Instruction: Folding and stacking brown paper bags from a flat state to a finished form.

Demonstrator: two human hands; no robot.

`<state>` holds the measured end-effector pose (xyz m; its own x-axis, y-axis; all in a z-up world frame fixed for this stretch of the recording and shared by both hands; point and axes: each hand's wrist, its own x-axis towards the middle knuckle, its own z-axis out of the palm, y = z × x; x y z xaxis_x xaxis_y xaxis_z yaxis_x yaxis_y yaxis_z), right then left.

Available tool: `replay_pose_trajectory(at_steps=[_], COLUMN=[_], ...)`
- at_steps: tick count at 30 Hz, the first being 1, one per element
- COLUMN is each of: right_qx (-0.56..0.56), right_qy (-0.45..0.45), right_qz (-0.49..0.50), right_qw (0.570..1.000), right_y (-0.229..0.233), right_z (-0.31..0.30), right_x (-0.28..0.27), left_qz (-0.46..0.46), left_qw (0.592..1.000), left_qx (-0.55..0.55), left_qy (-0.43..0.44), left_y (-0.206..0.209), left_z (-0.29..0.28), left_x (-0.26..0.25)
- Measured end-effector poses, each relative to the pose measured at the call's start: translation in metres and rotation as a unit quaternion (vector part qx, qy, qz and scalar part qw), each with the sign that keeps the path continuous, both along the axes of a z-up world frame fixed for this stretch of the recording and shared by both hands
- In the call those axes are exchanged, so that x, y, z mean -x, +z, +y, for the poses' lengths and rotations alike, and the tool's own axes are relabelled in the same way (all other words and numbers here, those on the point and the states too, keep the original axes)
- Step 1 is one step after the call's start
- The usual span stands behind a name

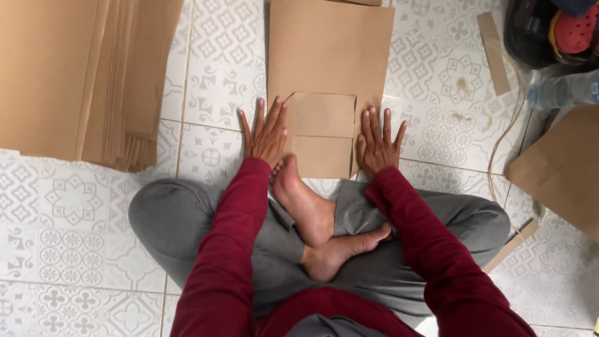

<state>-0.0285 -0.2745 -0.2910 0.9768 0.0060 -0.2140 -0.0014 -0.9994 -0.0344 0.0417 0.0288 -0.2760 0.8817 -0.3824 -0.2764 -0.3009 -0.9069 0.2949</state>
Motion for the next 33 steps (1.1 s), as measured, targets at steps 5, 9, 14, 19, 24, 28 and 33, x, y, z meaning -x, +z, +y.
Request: replay_pose_trajectory(at_steps=[5, 9, 14, 19, 24, 28, 33], right_qx=[-0.019, -0.045, -0.138, -0.251, -0.306, -0.228, -0.231], right_qy=[0.056, 0.082, 0.085, 0.096, 0.026, 0.025, 0.267], right_qz=[-0.136, -0.136, -0.022, -0.103, 0.054, 0.073, -0.242], right_qw=[0.989, 0.986, 0.987, 0.958, 0.95, 0.971, 0.904], right_y=[-0.02, -0.032, -0.031, 0.012, -0.003, -0.034, -0.048], right_z=[0.076, 0.143, 0.129, -0.004, -0.074, -0.068, -0.072], right_x=[-0.026, -0.049, -0.061, -0.091, -0.09, -0.091, -0.057], left_qz=[0.001, -0.013, -0.028, -0.016, -0.034, 0.041, -0.117], left_qw=[0.999, 0.999, 0.998, 0.998, 0.998, 0.997, 0.978], left_qx=[-0.035, -0.044, -0.052, -0.057, 0.024, 0.037, 0.089], left_qy=[-0.006, -0.005, 0.0, 0.004, 0.057, 0.058, -0.148], left_y=[-0.007, -0.009, -0.013, -0.025, -0.093, -0.075, -0.019], left_z=[-0.002, -0.003, -0.003, -0.011, -0.018, -0.016, 0.005], left_x=[-0.006, -0.005, 0.0, -0.013, -0.063, -0.073, -0.042])
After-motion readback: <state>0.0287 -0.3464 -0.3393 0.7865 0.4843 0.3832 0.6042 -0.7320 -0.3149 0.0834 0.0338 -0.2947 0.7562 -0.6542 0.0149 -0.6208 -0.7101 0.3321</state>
